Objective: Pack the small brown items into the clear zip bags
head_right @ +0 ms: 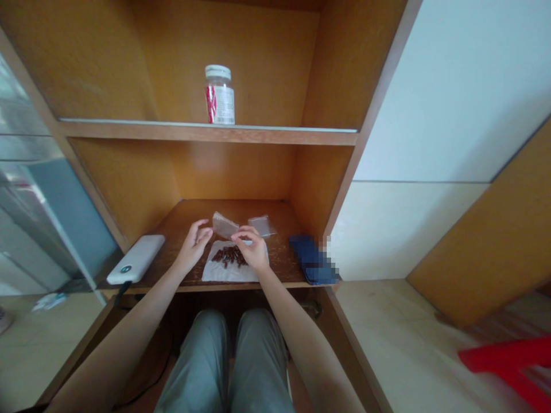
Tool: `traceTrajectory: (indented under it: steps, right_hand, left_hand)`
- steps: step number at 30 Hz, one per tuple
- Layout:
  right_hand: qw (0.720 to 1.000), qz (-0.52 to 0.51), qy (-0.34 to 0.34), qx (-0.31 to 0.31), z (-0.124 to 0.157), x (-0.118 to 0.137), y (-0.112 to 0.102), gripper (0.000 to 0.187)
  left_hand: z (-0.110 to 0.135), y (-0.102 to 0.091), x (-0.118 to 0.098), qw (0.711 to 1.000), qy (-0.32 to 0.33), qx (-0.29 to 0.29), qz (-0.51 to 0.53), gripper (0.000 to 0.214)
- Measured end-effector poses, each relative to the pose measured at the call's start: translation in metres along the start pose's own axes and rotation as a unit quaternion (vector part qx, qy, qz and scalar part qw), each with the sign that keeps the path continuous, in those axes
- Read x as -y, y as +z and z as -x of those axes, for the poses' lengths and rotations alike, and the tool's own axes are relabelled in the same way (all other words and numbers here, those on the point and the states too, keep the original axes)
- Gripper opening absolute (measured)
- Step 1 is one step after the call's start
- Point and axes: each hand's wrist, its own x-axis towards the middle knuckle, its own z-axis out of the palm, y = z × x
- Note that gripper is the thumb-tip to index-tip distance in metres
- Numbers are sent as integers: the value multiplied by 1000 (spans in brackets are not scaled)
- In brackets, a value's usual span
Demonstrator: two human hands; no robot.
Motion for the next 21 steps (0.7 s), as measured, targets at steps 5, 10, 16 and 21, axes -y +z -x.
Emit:
traceTrajectory:
  steps: [5,10,16,21]
  right_hand:
    - [1000,-6,5,5,0,-1,1,9]
    - [999,0,0,33,2,2,2,9]
    - [998,21,11,59,2,10,2,13]
    - [996,49,21,66,3,9,1,18]
  left_hand:
    - [1,16,-20,986,-29,6,162,51]
    - [6,30,-23,970,-56,-77,223,30]
    - [6,28,-21,995,-28,-63,68,9]
    - [6,23,-18,999,-46,4,-23,17]
